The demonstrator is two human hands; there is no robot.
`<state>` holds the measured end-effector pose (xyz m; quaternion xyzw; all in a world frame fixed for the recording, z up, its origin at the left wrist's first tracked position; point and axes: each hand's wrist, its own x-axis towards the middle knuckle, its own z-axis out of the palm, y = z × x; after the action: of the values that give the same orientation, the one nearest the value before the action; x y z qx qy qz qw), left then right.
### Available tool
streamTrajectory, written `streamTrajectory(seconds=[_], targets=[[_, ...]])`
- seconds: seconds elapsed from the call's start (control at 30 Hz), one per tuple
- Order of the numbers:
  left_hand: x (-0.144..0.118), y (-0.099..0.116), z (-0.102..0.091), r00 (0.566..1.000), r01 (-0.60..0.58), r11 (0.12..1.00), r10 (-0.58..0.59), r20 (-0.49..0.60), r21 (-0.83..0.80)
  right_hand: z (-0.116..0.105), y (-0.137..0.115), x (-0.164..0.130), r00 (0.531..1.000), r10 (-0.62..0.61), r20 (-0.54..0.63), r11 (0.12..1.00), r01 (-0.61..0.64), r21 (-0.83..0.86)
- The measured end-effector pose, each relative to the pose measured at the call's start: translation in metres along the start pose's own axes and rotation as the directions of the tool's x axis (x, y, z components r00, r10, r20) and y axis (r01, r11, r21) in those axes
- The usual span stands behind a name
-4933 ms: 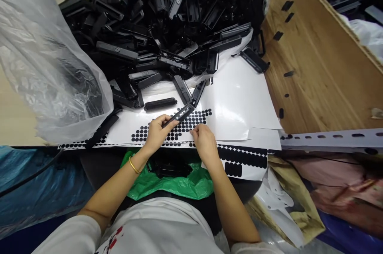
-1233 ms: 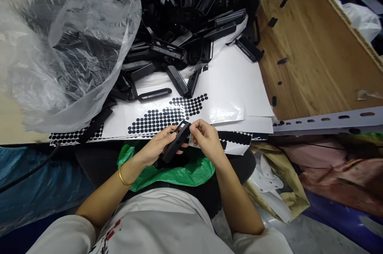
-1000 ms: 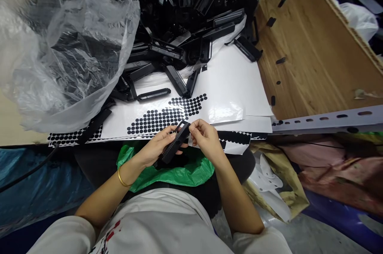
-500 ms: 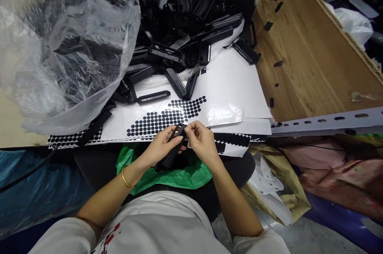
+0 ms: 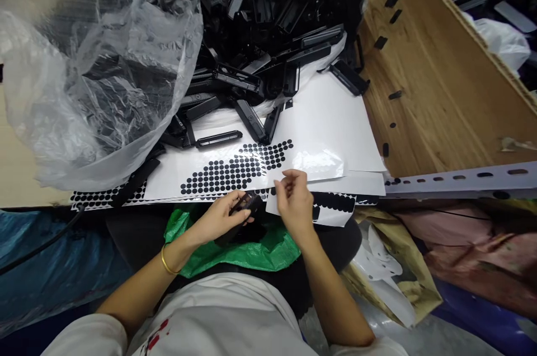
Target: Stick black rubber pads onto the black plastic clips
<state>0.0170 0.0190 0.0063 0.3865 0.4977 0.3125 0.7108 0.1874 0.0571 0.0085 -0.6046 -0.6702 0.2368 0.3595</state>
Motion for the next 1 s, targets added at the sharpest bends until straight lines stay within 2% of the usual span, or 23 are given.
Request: streamTrajectory(seconds=[0.07, 0.17, 0.2, 0.27, 0.33, 0.4, 0.5, 0.57, 0.67, 0.77, 0.9, 1.0], targets=[[-0.004, 0.002, -0.008, 0.999, -0.021, 0.991, 0.017, 0.037, 0.129, -0.018, 0.009, 0.005, 0.999, -0.006, -0.046, 0.998, 0.003, -0.055], [-0.002, 0.006, -0.015, 0.99, -0.079, 0.976, 0.101, -0.1, 0.203, -0.046, 0.024, 0.005, 0.989, -0.067, -0.133, 0.968, 0.032, -0.248], [0.001, 0.007, -0.017, 0.974, -0.118, 0.969, 0.155, -0.164, 0.219, -0.053, 0.03, 0.002, 0.985, -0.107, -0.138, 0.943, 0.056, -0.329], [0.01, 0.01, -0.022, 0.916, -0.219, 0.931, 0.299, -0.268, 0.291, -0.06, 0.043, -0.004, 0.977, -0.18, -0.114, 0.886, 0.111, -0.45], [0.02, 0.011, -0.028, 0.847, -0.292, 0.864, 0.433, -0.309, 0.41, -0.058, 0.056, -0.007, 0.973, -0.22, -0.063, 0.848, 0.159, -0.506], [0.03, 0.011, -0.034, 0.807, -0.303, 0.794, 0.508, -0.301, 0.527, -0.052, 0.068, -0.004, 0.974, -0.225, -0.014, 0.822, 0.182, -0.539], [0.041, 0.009, -0.042, 0.799, -0.266, 0.715, 0.538, -0.266, 0.646, -0.049, 0.081, 0.017, 0.982, -0.188, 0.011, 0.788, 0.158, -0.595], [0.045, 0.006, -0.045, 0.792, -0.249, 0.673, 0.555, -0.253, 0.696, -0.055, 0.084, 0.036, 0.987, -0.161, -0.003, 0.773, 0.124, -0.622], [0.048, 0.0, -0.047, 0.764, -0.246, 0.605, 0.602, -0.233, 0.757, -0.071, 0.078, 0.06, 0.991, -0.13, -0.04, 0.744, 0.071, -0.664], [0.051, -0.005, -0.047, 0.726, -0.238, 0.504, 0.66, -0.193, 0.83, -0.077, 0.061, 0.07, 0.988, -0.152, 0.038, 0.718, 0.137, -0.683], [0.054, -0.009, -0.047, 0.692, -0.22, 0.401, 0.706, -0.148, 0.889, -0.069, 0.048, 0.073, 0.977, -0.197, 0.084, 0.719, 0.202, -0.665], [0.055, -0.009, -0.048, 0.693, -0.227, 0.38, 0.71, -0.126, 0.897, -0.059, 0.056, 0.08, 0.974, -0.127, 0.186, 0.749, 0.217, -0.626]])
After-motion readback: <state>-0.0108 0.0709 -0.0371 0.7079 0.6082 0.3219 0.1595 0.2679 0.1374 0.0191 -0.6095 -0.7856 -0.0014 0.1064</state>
